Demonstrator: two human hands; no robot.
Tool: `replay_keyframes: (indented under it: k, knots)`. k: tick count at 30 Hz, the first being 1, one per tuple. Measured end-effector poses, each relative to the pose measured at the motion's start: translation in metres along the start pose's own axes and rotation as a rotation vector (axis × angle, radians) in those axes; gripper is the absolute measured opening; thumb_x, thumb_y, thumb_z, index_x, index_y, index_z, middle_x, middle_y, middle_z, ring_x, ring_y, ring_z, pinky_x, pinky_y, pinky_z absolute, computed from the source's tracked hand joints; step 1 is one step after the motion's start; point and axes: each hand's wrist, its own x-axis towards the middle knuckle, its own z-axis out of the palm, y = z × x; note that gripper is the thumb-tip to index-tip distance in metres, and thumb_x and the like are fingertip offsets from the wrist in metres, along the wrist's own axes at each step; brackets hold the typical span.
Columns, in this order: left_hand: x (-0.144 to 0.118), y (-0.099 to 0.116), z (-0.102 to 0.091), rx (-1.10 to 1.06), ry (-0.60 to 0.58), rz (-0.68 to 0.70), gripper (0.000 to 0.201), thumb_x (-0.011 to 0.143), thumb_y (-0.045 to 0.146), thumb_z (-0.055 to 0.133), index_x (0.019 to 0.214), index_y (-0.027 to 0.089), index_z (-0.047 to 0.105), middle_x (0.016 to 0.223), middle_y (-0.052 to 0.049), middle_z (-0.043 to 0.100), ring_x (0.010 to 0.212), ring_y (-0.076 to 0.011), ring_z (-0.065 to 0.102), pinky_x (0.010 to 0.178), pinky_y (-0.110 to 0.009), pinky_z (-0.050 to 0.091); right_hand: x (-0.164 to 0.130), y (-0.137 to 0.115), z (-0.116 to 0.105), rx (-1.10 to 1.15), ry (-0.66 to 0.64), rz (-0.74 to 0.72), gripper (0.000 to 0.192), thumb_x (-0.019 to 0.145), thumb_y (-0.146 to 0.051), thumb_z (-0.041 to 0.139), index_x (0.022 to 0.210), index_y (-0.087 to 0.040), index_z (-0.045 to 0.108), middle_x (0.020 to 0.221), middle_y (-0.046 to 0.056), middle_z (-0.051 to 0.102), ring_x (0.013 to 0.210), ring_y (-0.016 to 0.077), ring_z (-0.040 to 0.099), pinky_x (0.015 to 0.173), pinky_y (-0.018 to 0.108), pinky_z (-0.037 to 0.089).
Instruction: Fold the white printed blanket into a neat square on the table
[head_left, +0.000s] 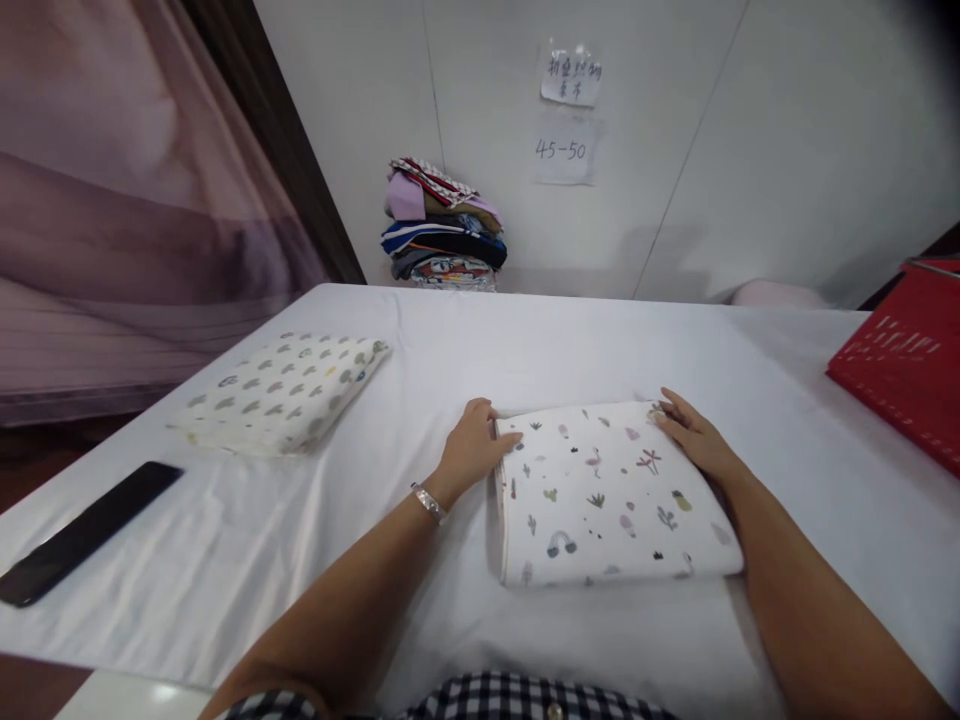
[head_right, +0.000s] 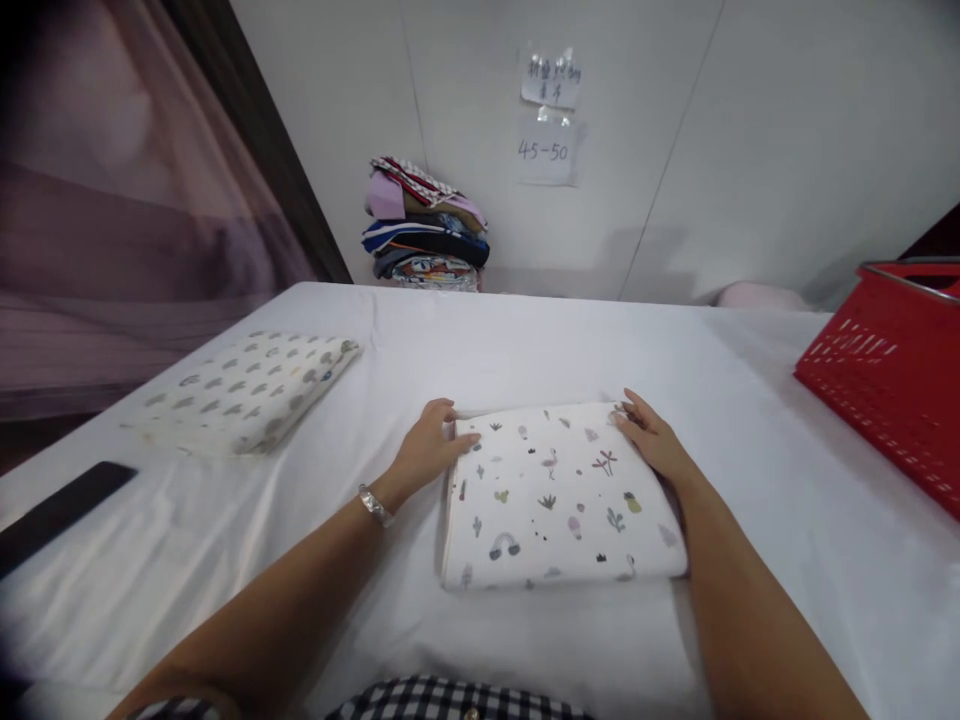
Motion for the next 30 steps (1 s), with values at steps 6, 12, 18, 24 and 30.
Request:
replay_keyframes:
  k: [6, 12, 18, 24, 30]
  knots:
    - [0.003, 0.002, 0.0, 0.035, -0.028, -0.039, 0.035, 0.074, 0.05, 0.059, 0.089, 0.019, 0.052, 0.113, -0.007, 0.053, 0.094, -0.0208, 0.056, 0.077, -0.034, 0.046, -0.001, -0.005, 0.0, -0.071, -0.022, -0.009, 0.067, 0.077, -0.053, 0.061, 0.136, -0.028, 0.044, 0.131, 0.007, 0.055, 0.12, 0.0288, 0.05, 0.103, 0.046, 0.038]
    - [0.001, 0.007, 0.0, 0.132, 0.043, 0.053, 0.03, 0.072, 0.04, 0.064, 0.089, 0.02, 0.049, 0.131, -0.009, 0.045, 0.114, -0.0263, 0.048, 0.087, -0.04, 0.045, -0.003, -0.011, 0.001, -0.091, -0.018, 0.002, 0.063, 0.077, -0.053, 0.06, 0.133, -0.027, 0.048, 0.136, 0.005, 0.051, 0.124, 0.0281, 0.047, 0.105, 0.045, 0.036]
    - [-0.001, 0.011, 0.0, 0.246, 0.075, 0.145, 0.024, 0.074, 0.034, 0.065, 0.08, 0.019, 0.048, 0.126, -0.011, 0.049, 0.114, -0.0272, 0.047, 0.089, -0.041, 0.044, -0.002, -0.012, 0.0, -0.135, -0.021, 0.018, 0.061, 0.077, -0.053, 0.059, 0.132, -0.027, 0.05, 0.133, 0.005, 0.053, 0.121, 0.0285, 0.049, 0.103, 0.044, 0.039]
    - [-0.005, 0.011, 0.003, 0.279, 0.03, 0.296, 0.015, 0.078, 0.025, 0.061, 0.074, 0.019, 0.048, 0.102, -0.007, 0.059, 0.098, -0.0226, 0.054, 0.083, -0.038, 0.043, -0.002, -0.01, 0.001, -0.114, -0.005, -0.012, 0.062, 0.076, -0.053, 0.061, 0.131, -0.026, 0.051, 0.131, 0.006, 0.056, 0.119, 0.0284, 0.051, 0.102, 0.044, 0.04]
    - [-0.012, 0.01, 0.001, 0.178, -0.022, 0.185, 0.008, 0.08, 0.028, 0.055, 0.082, 0.022, 0.052, 0.077, -0.002, 0.06, 0.077, -0.0194, 0.056, 0.074, -0.035, 0.043, -0.001, -0.01, 0.0, -0.132, -0.005, 0.009, 0.061, 0.076, -0.053, 0.061, 0.13, -0.026, 0.052, 0.132, 0.005, 0.055, 0.12, 0.028, 0.05, 0.103, 0.044, 0.038]
